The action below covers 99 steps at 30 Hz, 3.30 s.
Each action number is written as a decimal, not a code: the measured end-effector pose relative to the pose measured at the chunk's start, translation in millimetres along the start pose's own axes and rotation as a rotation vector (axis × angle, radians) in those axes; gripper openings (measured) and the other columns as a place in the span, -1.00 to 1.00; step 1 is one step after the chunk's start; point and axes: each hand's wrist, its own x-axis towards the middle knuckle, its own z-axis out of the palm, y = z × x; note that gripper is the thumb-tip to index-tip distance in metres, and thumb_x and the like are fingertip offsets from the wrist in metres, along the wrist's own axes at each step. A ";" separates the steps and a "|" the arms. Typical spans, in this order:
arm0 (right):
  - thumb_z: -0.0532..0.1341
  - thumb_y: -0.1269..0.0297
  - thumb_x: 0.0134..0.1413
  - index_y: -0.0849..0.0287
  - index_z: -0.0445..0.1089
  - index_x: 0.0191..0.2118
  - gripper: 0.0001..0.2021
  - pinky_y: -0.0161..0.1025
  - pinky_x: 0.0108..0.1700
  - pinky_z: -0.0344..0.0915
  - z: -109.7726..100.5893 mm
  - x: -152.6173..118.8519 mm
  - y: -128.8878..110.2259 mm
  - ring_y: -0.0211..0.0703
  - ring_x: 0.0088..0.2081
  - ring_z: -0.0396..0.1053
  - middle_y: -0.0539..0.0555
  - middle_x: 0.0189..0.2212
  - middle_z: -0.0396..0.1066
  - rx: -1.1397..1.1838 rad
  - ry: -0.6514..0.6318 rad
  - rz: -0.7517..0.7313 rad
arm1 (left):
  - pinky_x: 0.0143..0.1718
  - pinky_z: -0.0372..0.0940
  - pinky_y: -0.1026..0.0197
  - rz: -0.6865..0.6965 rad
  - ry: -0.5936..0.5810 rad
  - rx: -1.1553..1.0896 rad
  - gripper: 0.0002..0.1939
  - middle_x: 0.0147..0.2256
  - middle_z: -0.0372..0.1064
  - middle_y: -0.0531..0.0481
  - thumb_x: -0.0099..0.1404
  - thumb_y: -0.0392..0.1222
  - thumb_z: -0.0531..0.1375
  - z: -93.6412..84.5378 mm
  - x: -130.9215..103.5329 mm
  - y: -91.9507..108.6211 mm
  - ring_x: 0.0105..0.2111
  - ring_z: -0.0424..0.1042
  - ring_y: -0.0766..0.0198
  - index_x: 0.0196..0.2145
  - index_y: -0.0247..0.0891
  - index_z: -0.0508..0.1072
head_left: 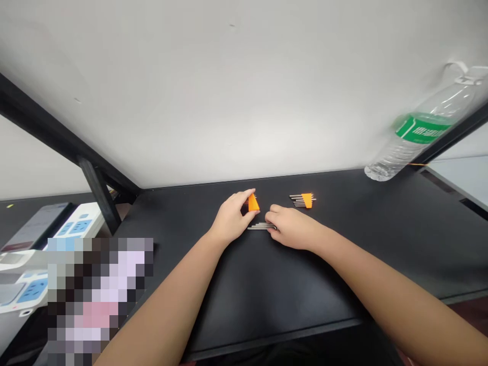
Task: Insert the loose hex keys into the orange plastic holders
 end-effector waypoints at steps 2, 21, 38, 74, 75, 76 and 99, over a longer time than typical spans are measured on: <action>0.20 0.38 0.26 0.19 0.40 -0.26 -0.94 -0.26 -0.34 0.18 2.4 1.8 3.0 -0.23 -0.38 0.32 0.08 -0.26 0.36 0.053 0.046 -0.005 | 0.14 0.41 0.02 -0.019 0.000 -0.035 -0.36 0.07 0.50 -0.06 0.31 -0.13 0.31 0.3 -0.5 -0.2 0.02 0.52 0.10 0.31 -0.11 0.29; 0.18 0.52 0.07 0.12 0.42 -0.20 -0.79 -0.30 -0.31 0.29 19.4 29.2 22.4 -0.26 -0.40 0.36 -0.04 -0.37 0.42 0.525 0.564 0.049 | 0.00 0.41 0.04 0.104 -0.074 0.010 -0.53 0.00 0.54 -0.05 0.30 -0.15 0.31 -0.7 0.7 11.8 -0.07 0.52 0.09 0.16 -0.13 0.41; 0.10 0.55 0.17 0.15 0.39 -0.23 -0.81 -0.26 -0.24 0.20 19.4 29.9 6.0 -0.19 -0.33 0.31 0.03 -0.33 0.38 0.220 0.533 0.056 | -0.05 0.40 0.08 0.128 -0.101 0.043 -0.58 -0.08 0.54 -0.04 0.32 -0.18 0.29 -1.0 0.7 14.9 -0.15 0.51 0.13 0.13 -0.13 0.42; 0.17 0.48 0.10 0.12 0.36 -0.29 -0.88 -0.27 -0.30 0.28 25.6 36.3 8.6 -0.21 -0.38 0.37 -0.04 -0.39 0.41 0.583 0.599 0.060 | 0.02 0.39 -0.04 0.132 -0.091 0.047 -0.54 -0.02 0.53 -0.08 0.31 -0.19 0.28 -4.8 -0.5 16.4 -0.08 0.49 0.06 0.16 -0.11 0.37; 0.16 0.50 0.05 0.11 0.36 -0.29 -0.85 -0.29 -0.32 0.27 26.2 36.6 7.2 -0.22 -0.39 0.37 -0.05 -0.41 0.40 0.599 0.596 0.068 | 0.01 0.40 -0.04 0.142 -0.098 0.049 -0.54 -0.03 0.53 -0.08 0.31 -0.19 0.28 -4.7 -0.4 15.8 -0.08 0.49 0.06 0.15 -0.11 0.37; 0.16 0.51 0.01 0.11 0.36 -0.28 -0.83 -0.29 -0.33 0.26 26.2 36.6 6.3 -0.22 -0.41 0.36 -0.07 -0.43 0.39 0.609 0.595 0.082 | 0.01 0.40 -0.05 0.151 -0.103 0.056 -0.54 -0.02 0.53 -0.09 0.31 -0.20 0.28 -4.6 -0.2 14.8 -0.08 0.49 0.06 0.15 -0.11 0.38; 0.29 0.36 0.12 0.18 0.42 -0.28 -0.95 -0.25 -0.36 0.10 9.4 4.5 -7.2 -0.20 -0.38 0.30 0.09 -0.26 0.37 0.061 0.091 0.119 | 0.14 0.34 -0.12 0.065 0.053 0.135 -0.51 0.09 0.48 -0.13 0.33 -0.19 0.26 -2.0 3.8 2.3 0.11 0.44 -0.02 0.20 -0.13 0.35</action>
